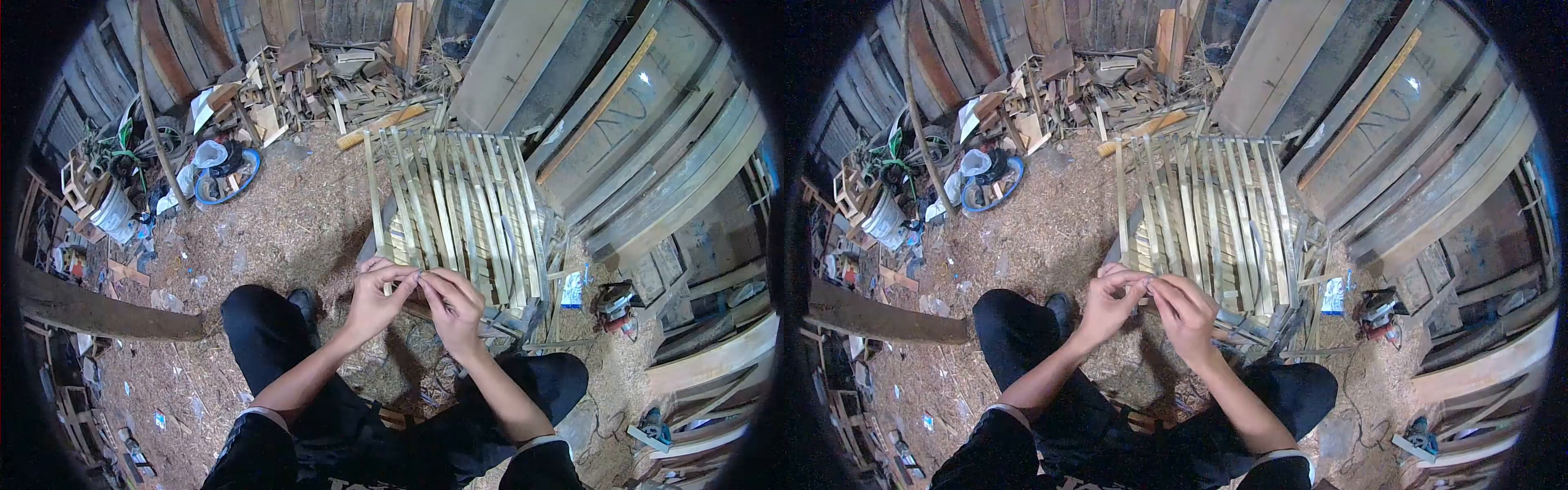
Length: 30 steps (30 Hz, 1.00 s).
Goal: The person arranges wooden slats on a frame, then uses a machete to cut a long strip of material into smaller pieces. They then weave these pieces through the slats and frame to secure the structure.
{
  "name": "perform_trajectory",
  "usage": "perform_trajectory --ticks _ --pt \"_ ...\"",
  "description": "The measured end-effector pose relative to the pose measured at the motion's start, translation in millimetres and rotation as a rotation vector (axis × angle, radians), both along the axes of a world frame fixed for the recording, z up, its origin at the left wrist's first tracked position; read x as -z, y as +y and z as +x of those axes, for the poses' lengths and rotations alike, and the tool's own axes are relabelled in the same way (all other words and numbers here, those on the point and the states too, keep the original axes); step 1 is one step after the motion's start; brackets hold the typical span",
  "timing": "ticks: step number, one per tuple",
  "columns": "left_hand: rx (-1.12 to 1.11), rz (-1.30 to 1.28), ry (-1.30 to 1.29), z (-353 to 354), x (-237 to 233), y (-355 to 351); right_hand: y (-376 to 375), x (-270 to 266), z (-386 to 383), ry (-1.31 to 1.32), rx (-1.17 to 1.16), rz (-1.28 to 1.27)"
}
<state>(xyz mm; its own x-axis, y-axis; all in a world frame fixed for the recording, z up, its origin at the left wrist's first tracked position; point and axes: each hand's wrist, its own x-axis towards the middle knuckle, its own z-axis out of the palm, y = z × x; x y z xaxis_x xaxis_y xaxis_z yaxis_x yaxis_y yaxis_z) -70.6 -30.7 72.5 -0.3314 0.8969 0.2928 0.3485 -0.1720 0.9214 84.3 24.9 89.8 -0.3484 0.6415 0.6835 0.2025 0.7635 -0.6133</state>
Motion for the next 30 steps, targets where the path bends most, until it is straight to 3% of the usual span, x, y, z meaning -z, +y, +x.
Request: perform_trajectory --ticks 2,7,12,14,15,17,18,20,22,23,25,27,30 --pt "0.016 -0.006 0.012 -1 0 -1 2 3 0 -0.012 -0.011 0.0" --pt "0.155 -0.107 -0.404 -1 -1 -3 6 0 3 -0.081 0.024 0.081" --pt "0.17 -0.176 -0.492 -2 6 -3 5 0 2 -0.103 0.001 0.123" --pt "0.177 -0.181 -0.556 1 10 -3 3 6 -3 0.078 -0.007 -0.116" --pt "0.154 -0.16 -0.588 4 10 -3 0 3 -4 0.078 -0.009 -0.115" --pt "0.129 -0.138 -0.62 10 9 -3 -7 -6 -6 0.128 -0.006 -0.483" --pt "0.095 -0.115 -0.597 13 9 -4 -8 -5 -7 0.128 -0.006 -0.483" --pt "0.063 -0.095 -0.573 15 9 -4 -9 1 -9 0.308 -0.016 -0.807" --pt "0.007 0.043 -0.214 15 6 -3 -5 10 -8 0.325 -0.013 -0.701" --pt "0.006 0.043 -0.213 15 3 -3 -4 12 -8 0.34 -0.014 -0.594" --pt "-0.077 0.17 0.182 13 -9 -4 -5 11 -8 0.322 -0.024 -0.586" --pt "-0.105 0.207 0.303 13 -14 -4 -7 13 -6 0.304 -0.031 -0.578" --pt "-0.148 0.258 0.453 13 -14 -4 -11 15 -5 0.371 -0.061 -0.807"
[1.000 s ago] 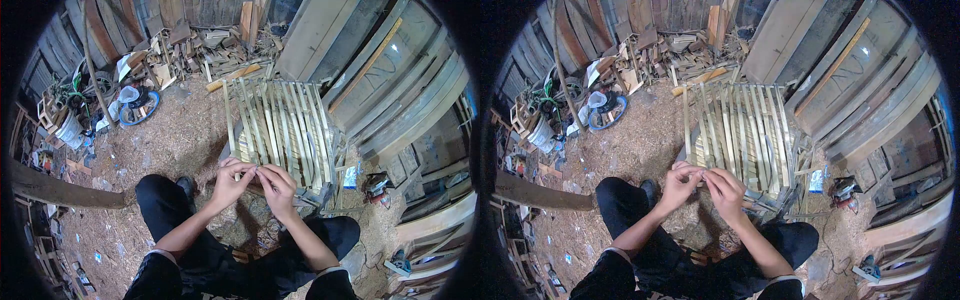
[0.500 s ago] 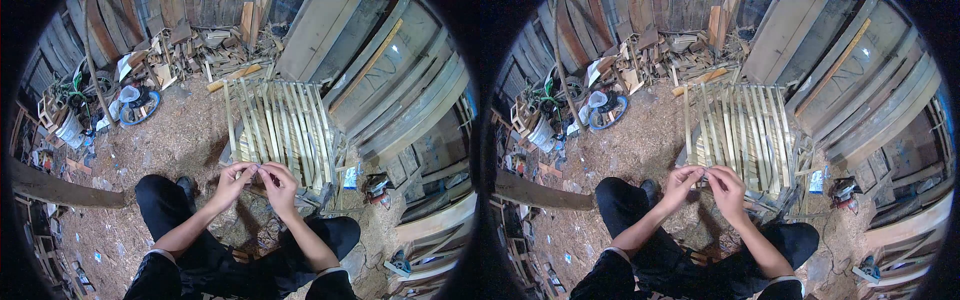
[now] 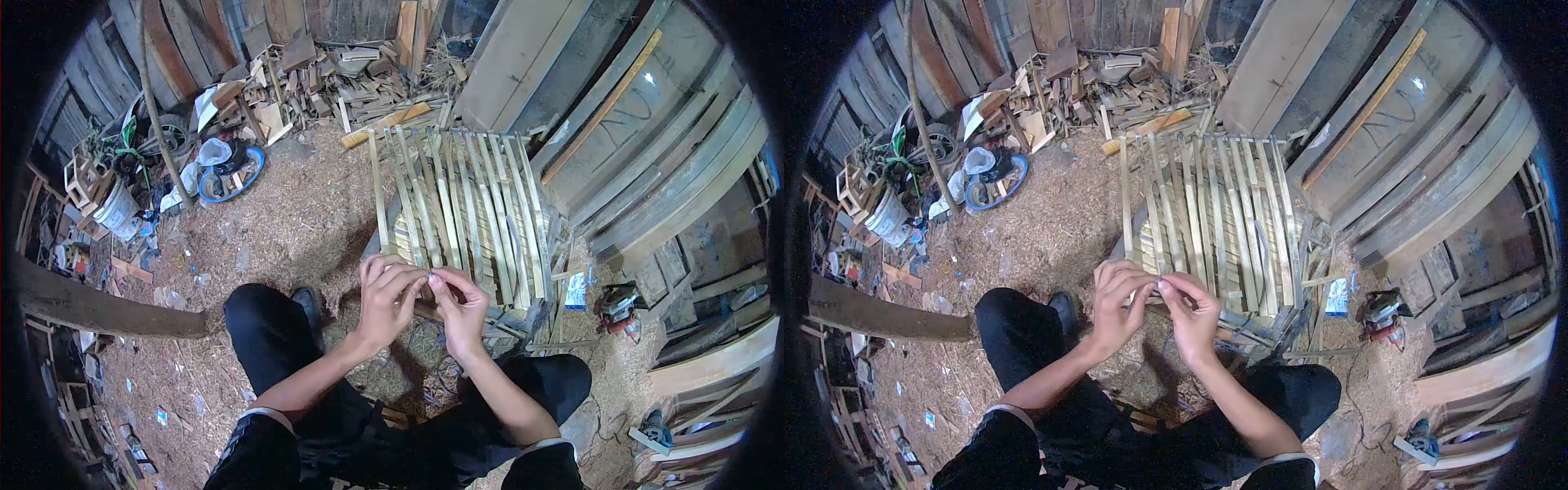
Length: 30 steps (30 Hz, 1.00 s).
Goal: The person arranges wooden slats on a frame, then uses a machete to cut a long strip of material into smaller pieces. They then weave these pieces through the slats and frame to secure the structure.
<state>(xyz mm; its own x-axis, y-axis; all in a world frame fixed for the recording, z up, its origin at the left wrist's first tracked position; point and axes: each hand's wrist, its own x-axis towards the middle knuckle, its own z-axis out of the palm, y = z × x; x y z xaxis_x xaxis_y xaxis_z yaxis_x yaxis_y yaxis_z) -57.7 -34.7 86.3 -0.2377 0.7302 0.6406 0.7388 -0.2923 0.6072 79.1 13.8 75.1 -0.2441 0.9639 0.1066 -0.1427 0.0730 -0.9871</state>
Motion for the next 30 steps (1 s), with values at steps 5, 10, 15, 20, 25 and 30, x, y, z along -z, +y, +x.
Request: perform_trajectory --ticks 5,10,15,20,25,30 --pt "-0.036 0.012 0.063 -1 7 1 -7 -16 1 0.135 -0.101 -0.367" --pt "-0.068 0.005 0.108 3 4 0 -6 -11 2 0.173 -0.108 -0.372" --pt "-0.078 -0.039 0.084 3 1 -1 -5 -11 1 0.194 -0.131 -0.374" --pt "-0.04 -0.123 -0.067 4 3 -2 -4 -14 0 0.039 -0.137 -0.296" --pt "-0.1 -0.127 -0.132 6 1 0 1 -14 2 -0.05 -0.169 -0.245" --pt "-0.091 -0.146 -0.085 2 5 -1 3 -6 2 -0.055 -0.178 -0.233"
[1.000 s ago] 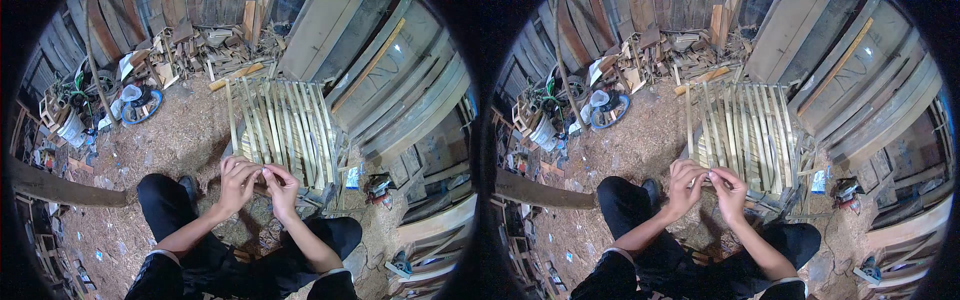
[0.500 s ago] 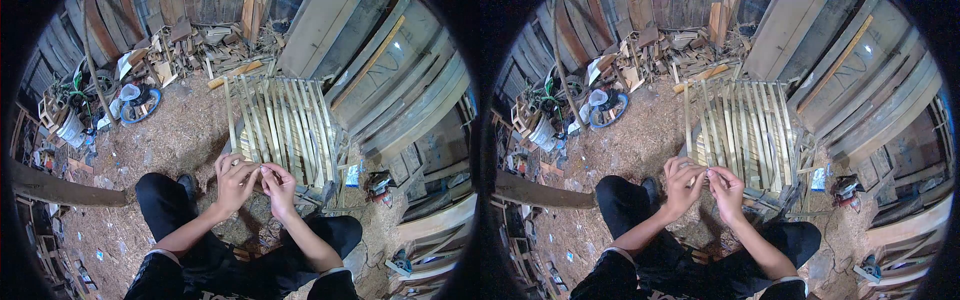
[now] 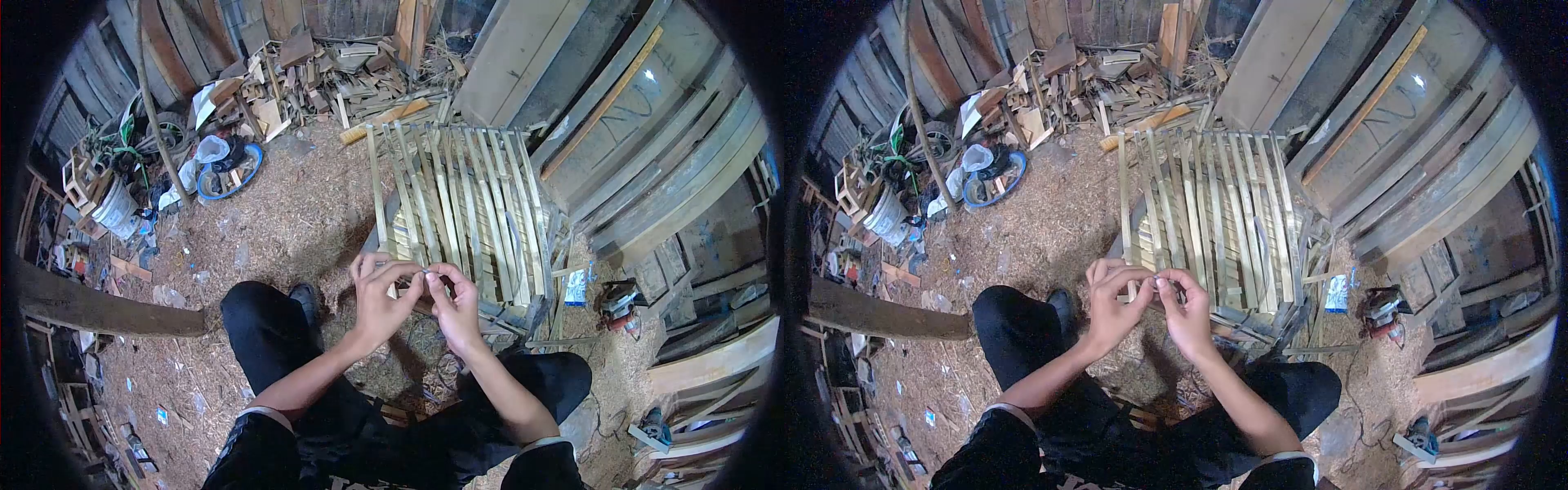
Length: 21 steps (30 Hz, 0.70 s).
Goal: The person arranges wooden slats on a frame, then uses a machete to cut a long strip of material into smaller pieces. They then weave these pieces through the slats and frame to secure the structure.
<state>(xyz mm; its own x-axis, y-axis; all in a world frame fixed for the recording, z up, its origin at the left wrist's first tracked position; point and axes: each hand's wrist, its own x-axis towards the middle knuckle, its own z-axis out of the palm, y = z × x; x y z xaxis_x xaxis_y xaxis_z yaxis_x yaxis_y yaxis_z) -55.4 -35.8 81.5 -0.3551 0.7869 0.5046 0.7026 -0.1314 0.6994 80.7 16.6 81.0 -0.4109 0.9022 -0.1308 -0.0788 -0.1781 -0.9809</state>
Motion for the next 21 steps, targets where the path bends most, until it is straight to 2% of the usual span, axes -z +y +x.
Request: perform_trajectory --ticks 5,7,11,13,14,16,17,19,21 --pt "0.016 -0.127 -0.173 -1 3 -2 4 4 3 -0.13 -0.053 0.11" --pt "0.151 -0.18 -0.538 -4 10 0 6 5 5 -0.144 -0.057 0.112" --pt "0.213 -0.234 -0.518 -11 14 -1 6 11 5 -0.135 -0.071 0.134" --pt "0.274 -0.303 -0.848 -10 20 1 6 8 5 -0.121 -0.072 0.068" --pt "0.274 -0.304 -0.849 -9 22 1 6 7 5 -0.106 -0.072 0.002" --pt "0.171 -0.241 -0.87 -7 14 2 6 8 2 -0.086 -0.073 0.054" --pt "0.168 -0.242 -0.87 -7 9 0 5 9 1 -0.065 -0.074 0.105" --pt "0.036 -0.078 -0.145 -10 -2 -2 5 9 1 -0.033 -0.086 0.033" --pt "0.024 -0.024 -0.078 -8 -1 -1 6 10 0 -0.001 -0.093 -0.036"
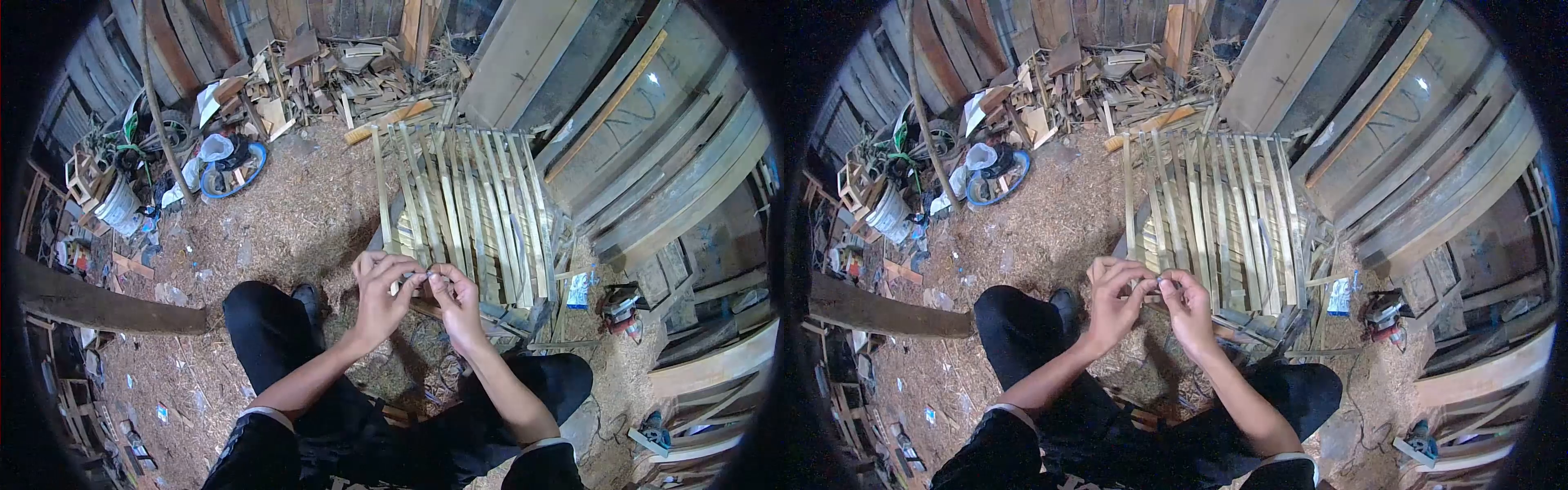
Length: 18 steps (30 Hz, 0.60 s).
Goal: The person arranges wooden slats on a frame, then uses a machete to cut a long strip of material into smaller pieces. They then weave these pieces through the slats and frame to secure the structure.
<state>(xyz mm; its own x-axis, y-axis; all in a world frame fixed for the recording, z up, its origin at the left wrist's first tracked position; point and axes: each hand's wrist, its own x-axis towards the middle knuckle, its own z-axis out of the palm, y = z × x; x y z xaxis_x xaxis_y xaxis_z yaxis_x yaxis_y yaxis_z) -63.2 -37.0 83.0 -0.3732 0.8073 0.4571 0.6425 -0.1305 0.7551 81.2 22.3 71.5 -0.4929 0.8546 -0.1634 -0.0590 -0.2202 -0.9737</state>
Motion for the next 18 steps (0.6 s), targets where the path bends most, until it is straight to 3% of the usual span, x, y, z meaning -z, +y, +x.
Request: perform_trajectory --ticks 4,11,14,18 --pt "-0.021 0.069 0.132 3.7 1.7 0.1 -1.3 -2.5 -4.0 0.024 0.058 0.079" --pt "0.024 0.011 0.014 3.1 2.5 -0.9 -0.2 -3.9 -0.7 0.027 0.098 0.178" --pt "0.036 0.026 0.144 0.7 -4.7 -0.3 4.0 1.0 2.3 -0.01 0.08 0.213" --pt "0.061 0.037 0.131 0.1 -2.2 2.0 4.7 -8.0 4.6 0.04 0.051 0.091"
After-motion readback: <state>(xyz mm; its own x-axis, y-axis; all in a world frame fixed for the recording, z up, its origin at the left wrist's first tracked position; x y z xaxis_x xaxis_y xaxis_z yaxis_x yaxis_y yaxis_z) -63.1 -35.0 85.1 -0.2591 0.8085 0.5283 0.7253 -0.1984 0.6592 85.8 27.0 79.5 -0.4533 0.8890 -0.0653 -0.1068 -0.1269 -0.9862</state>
